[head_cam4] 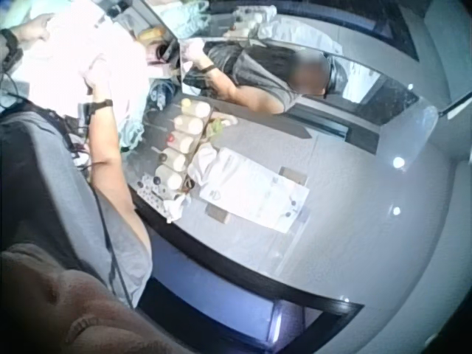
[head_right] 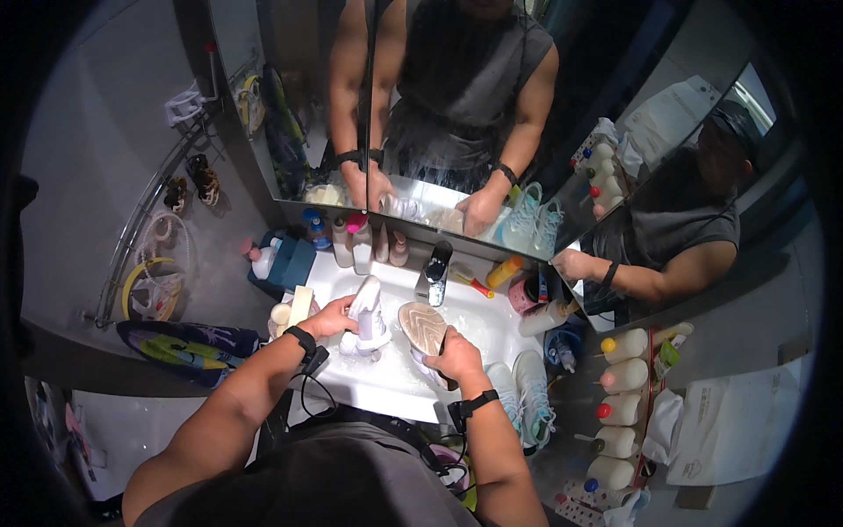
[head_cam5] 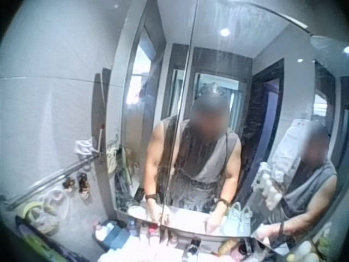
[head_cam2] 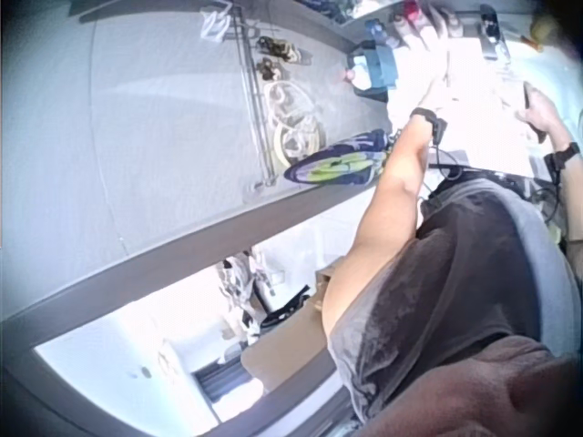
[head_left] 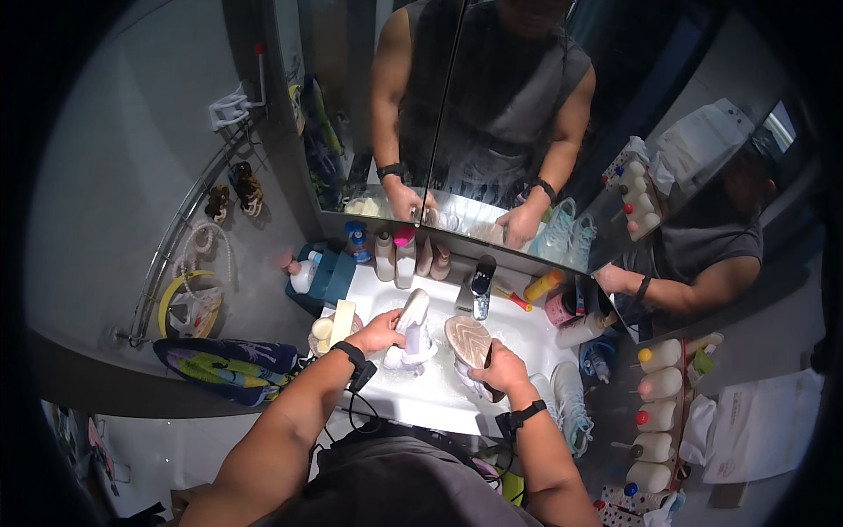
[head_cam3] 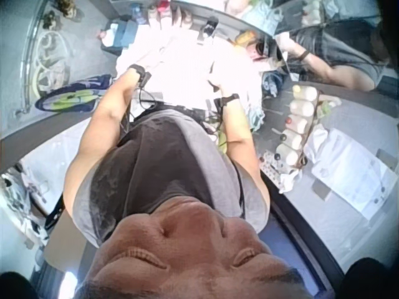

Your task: The person washes multiple pairs of shoes in a bathroom sink using a brush and water. They scrub the soles and uppers, rinse the shoes, and place them in a pink basin. The person also wipes the sink area with a cloth.

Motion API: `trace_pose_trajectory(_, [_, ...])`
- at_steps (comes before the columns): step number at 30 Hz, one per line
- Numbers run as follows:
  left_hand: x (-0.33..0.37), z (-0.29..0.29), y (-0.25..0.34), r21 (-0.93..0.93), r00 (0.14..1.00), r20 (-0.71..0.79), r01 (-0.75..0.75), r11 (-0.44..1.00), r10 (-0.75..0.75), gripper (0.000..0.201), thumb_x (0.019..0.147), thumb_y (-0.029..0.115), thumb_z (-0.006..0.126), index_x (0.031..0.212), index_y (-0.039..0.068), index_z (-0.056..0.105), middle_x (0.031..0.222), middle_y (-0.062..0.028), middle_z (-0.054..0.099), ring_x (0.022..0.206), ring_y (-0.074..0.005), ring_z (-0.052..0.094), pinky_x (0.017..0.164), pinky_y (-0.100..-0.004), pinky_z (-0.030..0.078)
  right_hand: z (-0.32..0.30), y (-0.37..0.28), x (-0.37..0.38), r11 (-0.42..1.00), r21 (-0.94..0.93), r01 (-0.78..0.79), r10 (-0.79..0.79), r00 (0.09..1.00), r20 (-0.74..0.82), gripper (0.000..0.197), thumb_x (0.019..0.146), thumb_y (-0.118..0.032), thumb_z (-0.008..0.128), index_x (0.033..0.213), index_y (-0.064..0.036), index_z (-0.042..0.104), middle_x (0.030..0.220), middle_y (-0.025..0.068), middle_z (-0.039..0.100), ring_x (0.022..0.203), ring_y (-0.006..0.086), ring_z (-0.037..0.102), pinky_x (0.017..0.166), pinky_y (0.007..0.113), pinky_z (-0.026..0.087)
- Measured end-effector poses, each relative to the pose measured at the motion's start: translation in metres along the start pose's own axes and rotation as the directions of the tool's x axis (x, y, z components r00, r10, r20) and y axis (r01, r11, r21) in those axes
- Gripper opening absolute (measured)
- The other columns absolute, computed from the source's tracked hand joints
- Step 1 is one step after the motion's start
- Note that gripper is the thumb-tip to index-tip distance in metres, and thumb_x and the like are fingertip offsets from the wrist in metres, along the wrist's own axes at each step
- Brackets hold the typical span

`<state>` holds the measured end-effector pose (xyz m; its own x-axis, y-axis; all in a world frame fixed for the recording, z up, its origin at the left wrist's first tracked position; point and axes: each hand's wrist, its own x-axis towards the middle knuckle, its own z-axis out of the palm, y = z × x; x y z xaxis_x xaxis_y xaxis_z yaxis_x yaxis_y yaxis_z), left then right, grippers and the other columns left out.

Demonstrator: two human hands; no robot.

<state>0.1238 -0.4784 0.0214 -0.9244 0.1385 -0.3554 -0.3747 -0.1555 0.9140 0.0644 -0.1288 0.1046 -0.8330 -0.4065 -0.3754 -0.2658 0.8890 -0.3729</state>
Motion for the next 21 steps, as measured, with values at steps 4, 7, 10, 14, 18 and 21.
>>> trace_pose_trajectory(4, [-0.006, -0.001, -0.005, -0.04, 0.999, 0.015, 0.039, 0.998, -0.038, 0.071, 0.08, -0.015, 0.071, 0.149, -0.001, 0.058, 0.132, -0.0107, 0.073, 0.12, -0.0264, 0.072, 0.107, -0.0406, 0.056, -0.008, -0.006, -0.022, 0.995, 0.093, 0.044, -0.036, 0.996, -0.084, 0.081, 0.072, -0.047, 0.09, 0.133, -0.0032, 0.059, 0.12, 0.0236, 0.076, 0.111, 0.0404, 0.074, 0.095, 0.047, 0.06])
trace_pose_trajectory(7, [-0.008, 0.002, -0.004, -0.123, 0.997, 0.072, 0.04, 0.992, -0.031, 0.064, 0.082, -0.014, 0.071, 0.144, -0.001, 0.063, 0.133, -0.0116, 0.073, 0.122, -0.0283, 0.071, 0.108, -0.0413, 0.056, -0.016, -0.011, -0.034, 0.983, 0.157, 0.092, -0.063, 0.982, -0.179, 0.083, 0.072, -0.044, 0.091, 0.137, -0.004, 0.058, 0.123, 0.0231, 0.075, 0.114, 0.0405, 0.073, 0.096, 0.048, 0.059])
trace_pose_trajectory(10, [-0.01, 0.004, -0.001, -0.216, 0.988, 0.131, 0.103, 0.971, -0.076, 0.06, 0.083, -0.014, 0.07, 0.141, -0.001, 0.065, 0.134, -0.0121, 0.073, 0.125, -0.0287, 0.07, 0.11, -0.0415, 0.054, -0.024, -0.019, -0.046, 0.968, 0.204, 0.143, -0.084, 0.958, -0.274, 0.087, 0.072, -0.039, 0.091, 0.143, -0.0042, 0.054, 0.128, 0.0223, 0.074, 0.117, 0.0408, 0.072, 0.096, 0.049, 0.059])
trace_pose_trajectory(14, [-0.015, 0.007, -0.001, -0.405, 0.979, 0.203, 0.104, 0.908, -0.022, 0.068, 0.082, -0.016, 0.066, 0.149, -0.002, 0.06, 0.145, -0.0163, 0.069, 0.136, -0.0318, 0.065, 0.118, -0.0443, 0.049, -0.029, -0.028, -0.063, 0.951, 0.211, 0.226, -0.124, 0.904, -0.409, 0.094, 0.071, -0.033, 0.09, 0.15, -0.0045, 0.049, 0.129, 0.0204, 0.072, 0.118, 0.0418, 0.07, 0.096, 0.05, 0.059])
trace_pose_trajectory(18, [-0.02, 0.01, -0.002, -0.602, 0.953, 0.288, 0.103, 0.791, 0.095, 0.071, 0.082, -0.017, 0.06, 0.152, -0.004, 0.057, 0.15, -0.0197, 0.066, 0.14, -0.0351, 0.062, 0.123, -0.0484, 0.045, -0.002, -0.027, -0.074, 0.941, 0.128, 0.315, -0.149, 0.722, -0.676, 0.089, 0.07, -0.03, 0.09, 0.145, -0.0058, 0.05, 0.125, 0.0181, 0.07, 0.112, 0.043, 0.072, 0.09, 0.05, 0.06])
trace_pose_trajectory(21, [-0.021, 0.01, 0.001, -0.635, 0.947, 0.299, 0.107, 0.765, 0.116, 0.072, 0.081, -0.018, 0.056, 0.152, -0.008, 0.055, 0.152, -0.0213, 0.064, 0.144, -0.037, 0.058, 0.127, -0.0499, 0.04, 0.023, -0.014, -0.068, 0.974, 0.191, 0.12, 0.009, 0.826, -0.564, 0.086, 0.069, -0.03, 0.091, 0.14, -0.0036, 0.051, 0.125, 0.0202, 0.071, 0.113, 0.0435, 0.071, 0.091, 0.051, 0.06])
